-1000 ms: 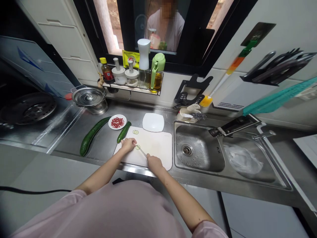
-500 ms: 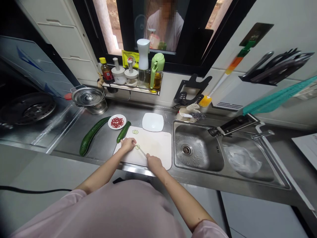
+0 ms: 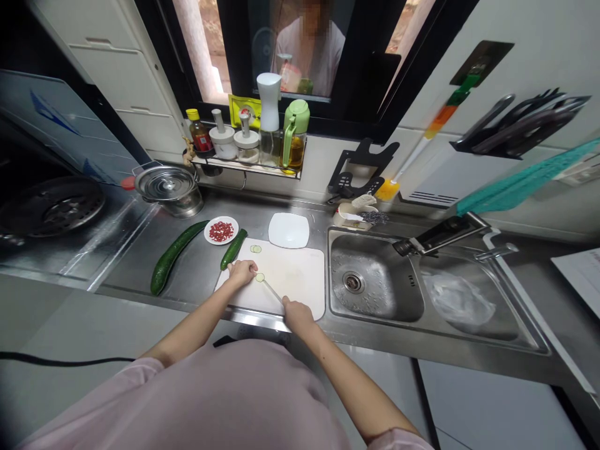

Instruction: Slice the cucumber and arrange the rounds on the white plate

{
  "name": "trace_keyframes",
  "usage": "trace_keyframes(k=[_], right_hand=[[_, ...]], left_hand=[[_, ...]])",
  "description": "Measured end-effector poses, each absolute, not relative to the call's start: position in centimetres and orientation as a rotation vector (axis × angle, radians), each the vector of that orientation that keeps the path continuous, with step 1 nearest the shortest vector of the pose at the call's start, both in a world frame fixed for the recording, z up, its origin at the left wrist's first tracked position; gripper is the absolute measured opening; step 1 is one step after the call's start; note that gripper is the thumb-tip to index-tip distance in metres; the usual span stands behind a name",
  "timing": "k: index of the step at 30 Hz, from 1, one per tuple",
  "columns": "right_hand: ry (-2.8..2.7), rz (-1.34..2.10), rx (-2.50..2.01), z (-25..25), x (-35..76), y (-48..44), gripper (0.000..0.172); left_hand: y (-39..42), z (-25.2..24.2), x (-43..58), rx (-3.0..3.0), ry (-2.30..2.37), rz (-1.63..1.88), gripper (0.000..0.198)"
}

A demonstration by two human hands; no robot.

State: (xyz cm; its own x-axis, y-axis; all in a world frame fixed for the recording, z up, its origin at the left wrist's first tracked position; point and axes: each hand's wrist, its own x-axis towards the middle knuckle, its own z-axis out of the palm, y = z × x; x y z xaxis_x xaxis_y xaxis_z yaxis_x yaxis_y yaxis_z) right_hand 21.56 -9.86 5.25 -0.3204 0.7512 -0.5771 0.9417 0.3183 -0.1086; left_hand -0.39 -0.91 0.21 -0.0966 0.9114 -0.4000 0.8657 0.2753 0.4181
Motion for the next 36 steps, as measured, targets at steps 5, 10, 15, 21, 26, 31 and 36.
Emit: trace_keyframes(k=[5,10,15,21,26,31,36], right_hand=[[2.188,-0.607,1.495,5.5,22.2,-9.8,0.029],[2.18,-0.626,1.639,6.0,23.6,-9.4,0.026],[2.083,-0.616,1.814,5.8,23.8,-8.8,0.025],[2.06,-0.6,1.848,5.0,23.2,-8.3,0.027],[2.064,-0.595,1.826,4.6,23.0,-8.1,0.028],[2.05,-0.607,1.834,4.7,23.0,-8.1,0.029],[2.047,-0.615,1.823,4.7,22.9,-8.1,0.029]], left_hand=[[-1.1,0.4,-0.2,1.592,1.968,0.103,0.017],[-1.7,0.7,0.0,1.626,1.989,0.106,0.022],[-2.5,1.0,0.4,1.735,1.977,0.113,0.019],[-3.2,0.8,1.0,1.764,1.997,0.111,0.018],[-3.1,0.9,1.3,1.735,1.98,0.129,0.013],[-3.1,1.3,1.5,1.693,1.955,0.125,0.007],[-3.7,2.1,1.8,1.692,1.959,0.184,0.012]])
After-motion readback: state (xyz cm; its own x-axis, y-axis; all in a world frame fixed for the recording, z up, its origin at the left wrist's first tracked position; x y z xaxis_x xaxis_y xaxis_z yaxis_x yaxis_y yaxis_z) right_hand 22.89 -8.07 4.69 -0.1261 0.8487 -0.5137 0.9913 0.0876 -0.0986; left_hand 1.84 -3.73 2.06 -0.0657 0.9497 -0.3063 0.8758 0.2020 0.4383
